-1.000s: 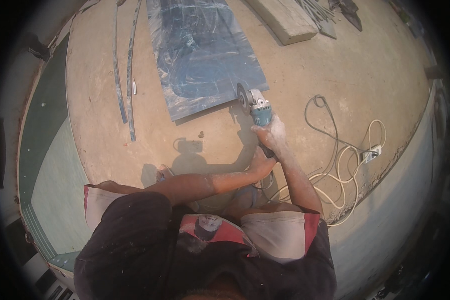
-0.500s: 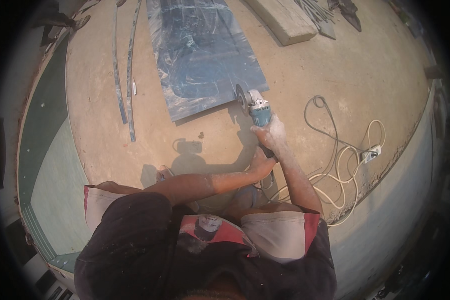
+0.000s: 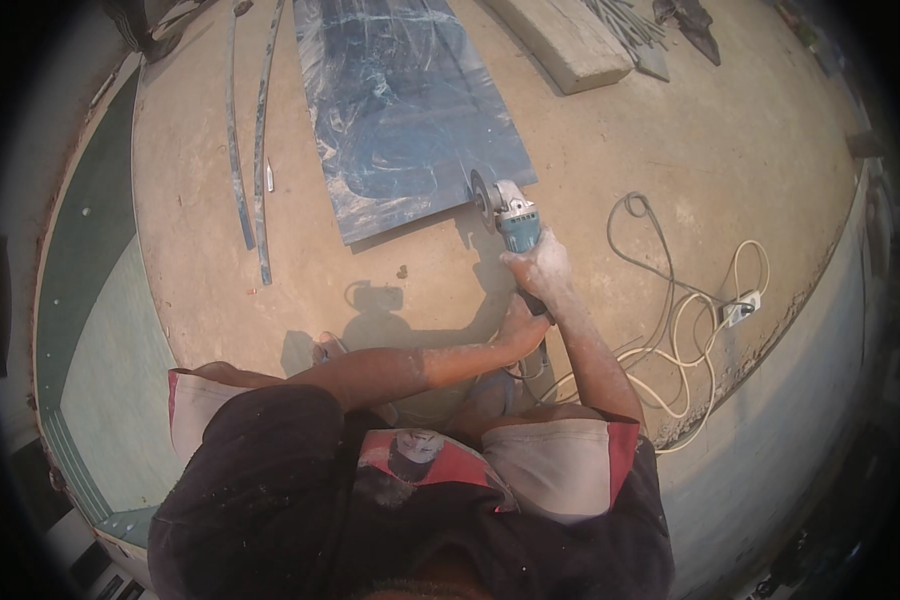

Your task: The person marks lines on a stone slab using a ruler and a marking tool, then cuts along the lines using an angle grinder.

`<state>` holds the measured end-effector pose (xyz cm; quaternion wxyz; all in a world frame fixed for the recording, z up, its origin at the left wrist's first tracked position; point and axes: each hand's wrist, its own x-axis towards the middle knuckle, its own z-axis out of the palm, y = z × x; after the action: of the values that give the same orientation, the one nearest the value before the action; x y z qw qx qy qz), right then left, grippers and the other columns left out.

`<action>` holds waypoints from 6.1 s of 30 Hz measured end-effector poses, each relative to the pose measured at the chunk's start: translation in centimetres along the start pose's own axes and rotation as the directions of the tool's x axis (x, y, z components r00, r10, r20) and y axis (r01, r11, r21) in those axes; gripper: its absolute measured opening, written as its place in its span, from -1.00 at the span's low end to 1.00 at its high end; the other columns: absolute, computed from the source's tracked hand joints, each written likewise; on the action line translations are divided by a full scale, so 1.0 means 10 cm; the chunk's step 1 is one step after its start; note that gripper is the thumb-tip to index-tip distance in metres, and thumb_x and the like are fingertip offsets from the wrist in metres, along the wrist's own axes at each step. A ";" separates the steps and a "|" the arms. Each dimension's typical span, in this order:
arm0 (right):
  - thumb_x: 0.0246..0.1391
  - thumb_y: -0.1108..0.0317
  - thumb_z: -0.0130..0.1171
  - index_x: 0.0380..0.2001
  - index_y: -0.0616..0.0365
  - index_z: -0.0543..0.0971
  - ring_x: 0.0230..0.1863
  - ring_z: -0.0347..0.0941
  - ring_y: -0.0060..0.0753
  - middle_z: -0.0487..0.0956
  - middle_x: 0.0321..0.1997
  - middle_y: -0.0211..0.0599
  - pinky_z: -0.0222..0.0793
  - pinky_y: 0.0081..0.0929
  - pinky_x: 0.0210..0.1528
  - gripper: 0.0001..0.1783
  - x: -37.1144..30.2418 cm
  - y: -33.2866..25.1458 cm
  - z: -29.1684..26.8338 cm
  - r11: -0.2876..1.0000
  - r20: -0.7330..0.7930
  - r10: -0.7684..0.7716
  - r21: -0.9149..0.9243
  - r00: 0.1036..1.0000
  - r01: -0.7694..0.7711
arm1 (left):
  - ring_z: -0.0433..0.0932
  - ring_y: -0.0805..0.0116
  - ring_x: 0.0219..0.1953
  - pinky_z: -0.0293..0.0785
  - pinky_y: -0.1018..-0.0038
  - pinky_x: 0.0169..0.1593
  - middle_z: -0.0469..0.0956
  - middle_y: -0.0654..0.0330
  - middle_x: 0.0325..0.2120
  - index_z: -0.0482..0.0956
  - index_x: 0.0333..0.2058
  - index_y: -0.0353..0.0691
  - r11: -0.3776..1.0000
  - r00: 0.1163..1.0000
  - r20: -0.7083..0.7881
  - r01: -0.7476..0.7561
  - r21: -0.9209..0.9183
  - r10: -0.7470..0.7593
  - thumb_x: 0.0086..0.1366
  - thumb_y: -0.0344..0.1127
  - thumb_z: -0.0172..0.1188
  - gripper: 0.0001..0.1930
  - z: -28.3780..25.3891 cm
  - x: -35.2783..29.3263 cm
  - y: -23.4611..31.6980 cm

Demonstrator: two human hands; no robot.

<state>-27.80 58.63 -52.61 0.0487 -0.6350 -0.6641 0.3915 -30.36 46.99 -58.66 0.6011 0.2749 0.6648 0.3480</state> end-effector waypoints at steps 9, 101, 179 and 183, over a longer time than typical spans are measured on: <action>-0.21 0.16 0.44 0.07 0.33 0.49 0.04 0.62 0.19 0.66 -0.04 0.21 0.53 -0.09 0.09 -0.25 0.03 -0.04 0.00 1.000 -0.012 0.003 -0.029 1.000 -0.003 | 0.59 -0.23 0.05 0.48 0.06 0.10 0.57 -0.31 -0.06 0.20 0.10 -0.53 0.995 0.997 0.004 -0.074 -0.061 0.074 0.08 0.11 0.42 -0.10 0.00 0.07 -0.05; -0.18 0.15 0.42 0.05 0.32 0.54 0.05 0.63 0.07 0.67 -0.02 0.17 0.53 -0.17 0.10 -0.29 0.31 -0.38 -0.09 0.999 0.050 0.027 -0.049 0.998 -0.024 | -0.24 -0.36 0.52 -0.11 -0.44 0.40 -0.19 -0.41 0.45 -0.10 0.41 -0.55 -0.109 0.916 0.251 -0.228 0.968 0.314 0.06 0.08 0.42 0.20 -3.12 0.61 0.84; -0.16 0.14 0.44 0.14 0.33 0.47 0.09 0.61 0.05 0.64 0.04 0.15 0.49 -0.18 0.15 -0.21 0.62 -0.62 -0.12 0.999 0.055 -0.006 -0.037 0.998 0.008 | -0.47 -0.04 0.57 -0.37 -0.45 0.43 -0.40 -0.11 0.54 -0.28 0.49 -0.35 0.106 0.957 0.043 -0.076 0.991 0.286 0.00 0.62 0.20 0.43 -3.51 1.14 1.12; -0.16 0.14 0.43 0.13 0.34 0.47 0.08 0.61 0.07 0.64 0.02 0.17 0.49 -0.17 0.15 -0.21 0.64 -0.62 -0.11 0.998 0.036 -0.001 -0.064 0.999 0.004 | -0.47 -0.03 0.57 -0.38 -0.45 0.43 -0.41 -0.10 0.54 -0.29 0.49 -0.35 0.106 0.957 0.046 -0.079 0.991 0.285 0.00 0.62 0.20 0.43 -3.50 1.13 1.13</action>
<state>-33.41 65.44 -50.98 0.0168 -0.6283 -0.6779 0.3814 -67.01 58.09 -55.35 0.1689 0.6528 0.7338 -0.0837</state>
